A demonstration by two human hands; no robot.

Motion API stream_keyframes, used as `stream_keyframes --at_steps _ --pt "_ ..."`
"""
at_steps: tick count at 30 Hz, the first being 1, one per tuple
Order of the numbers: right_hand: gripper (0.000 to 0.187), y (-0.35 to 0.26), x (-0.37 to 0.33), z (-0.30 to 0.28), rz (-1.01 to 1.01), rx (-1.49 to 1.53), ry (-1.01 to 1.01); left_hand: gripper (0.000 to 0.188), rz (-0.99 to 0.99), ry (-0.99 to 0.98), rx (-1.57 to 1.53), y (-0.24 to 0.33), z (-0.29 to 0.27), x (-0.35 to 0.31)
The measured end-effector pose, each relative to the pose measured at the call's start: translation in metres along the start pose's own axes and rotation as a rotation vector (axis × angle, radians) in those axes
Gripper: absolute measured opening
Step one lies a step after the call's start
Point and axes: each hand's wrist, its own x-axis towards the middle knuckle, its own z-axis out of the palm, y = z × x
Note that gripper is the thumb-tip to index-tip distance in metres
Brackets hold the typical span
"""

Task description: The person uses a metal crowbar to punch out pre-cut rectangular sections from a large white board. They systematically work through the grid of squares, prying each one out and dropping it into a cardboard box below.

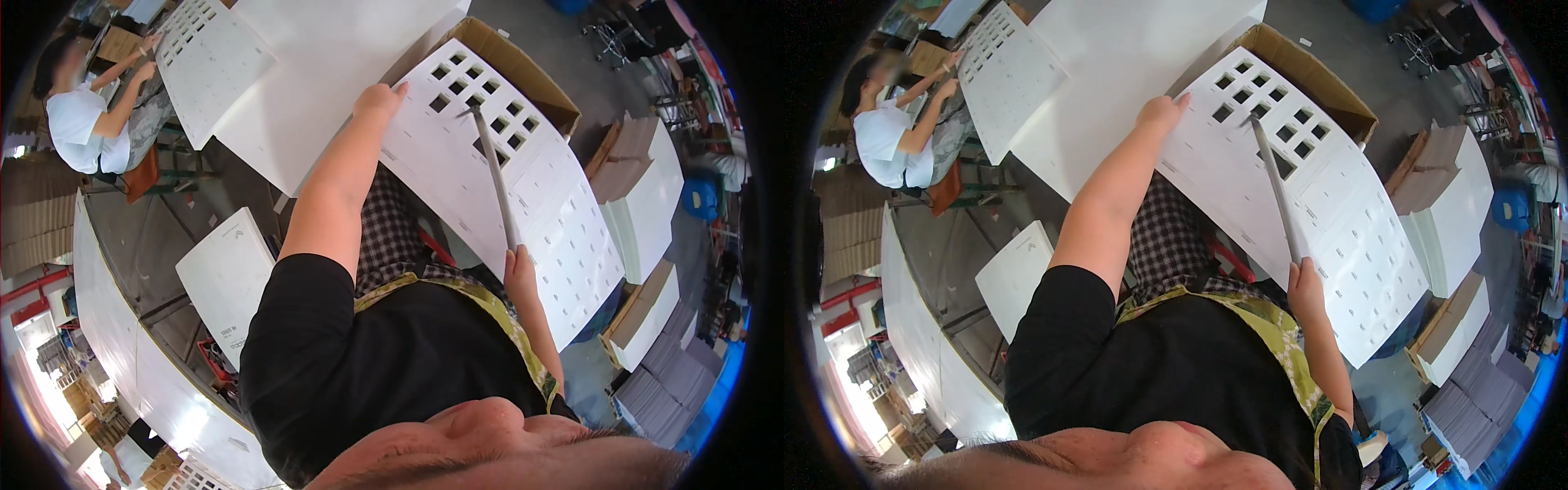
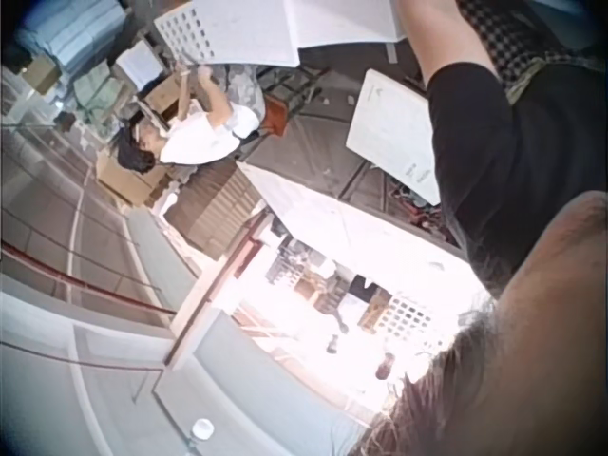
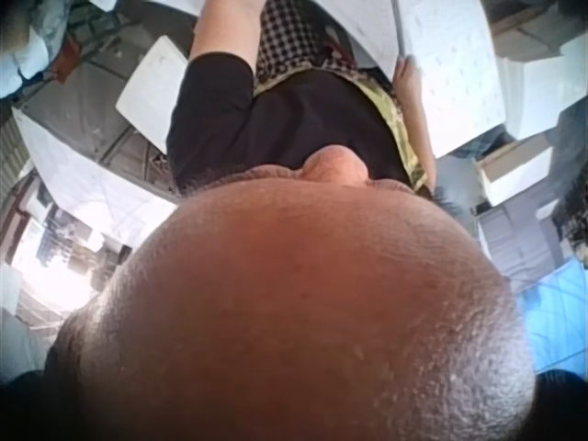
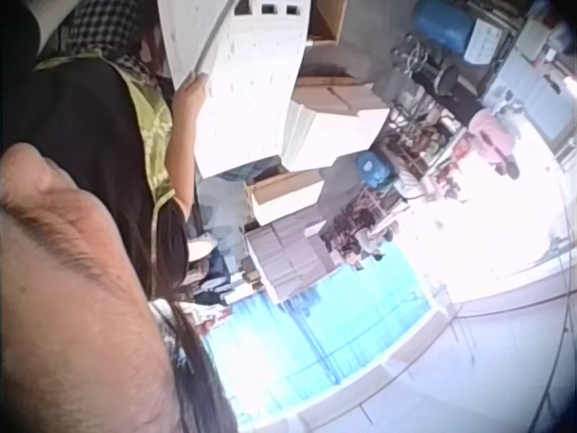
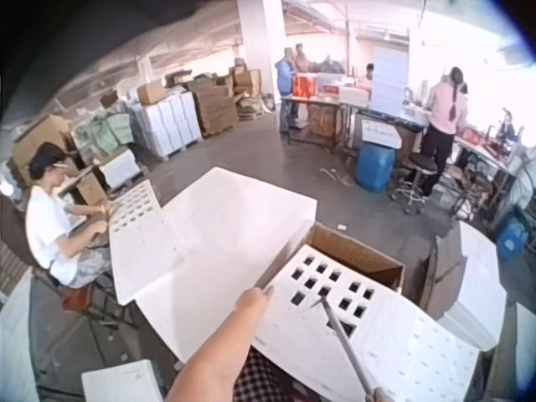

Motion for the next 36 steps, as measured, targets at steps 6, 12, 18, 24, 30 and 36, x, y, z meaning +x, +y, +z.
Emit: stream_keyframes --at_steps 6,12,18,24,30,36 --pt "0.013 -0.019 -0.016 -0.022 -0.005 0.339 0.135 0.071 -0.026 0.005 0.034 -0.004 0.002 0.006" --pt "0.014 0.001 0.008 0.004 -0.081 -0.069 0.084 0.071 0.008 0.032 0.067 -0.006 0.006 0.010" --pt "0.012 0.008 -0.009 -0.007 -0.214 0.395 0.246 0.068 -0.028 -0.002 0.025 -0.003 0.002 0.005" --pt "0.017 -0.003 0.001 0.005 -0.075 0.058 0.070 0.072 0.028 0.006 0.052 -0.003 0.005 -0.003" --pt "0.025 -0.042 0.021 -0.016 -0.282 0.363 0.218 0.068 -0.023 -0.025 0.005 -0.002 -0.004 0.000" --pt "0.025 -0.046 0.060 0.026 -0.072 -0.030 -0.055 0.063 0.034 0.022 -0.001 -0.008 0.005 0.009"
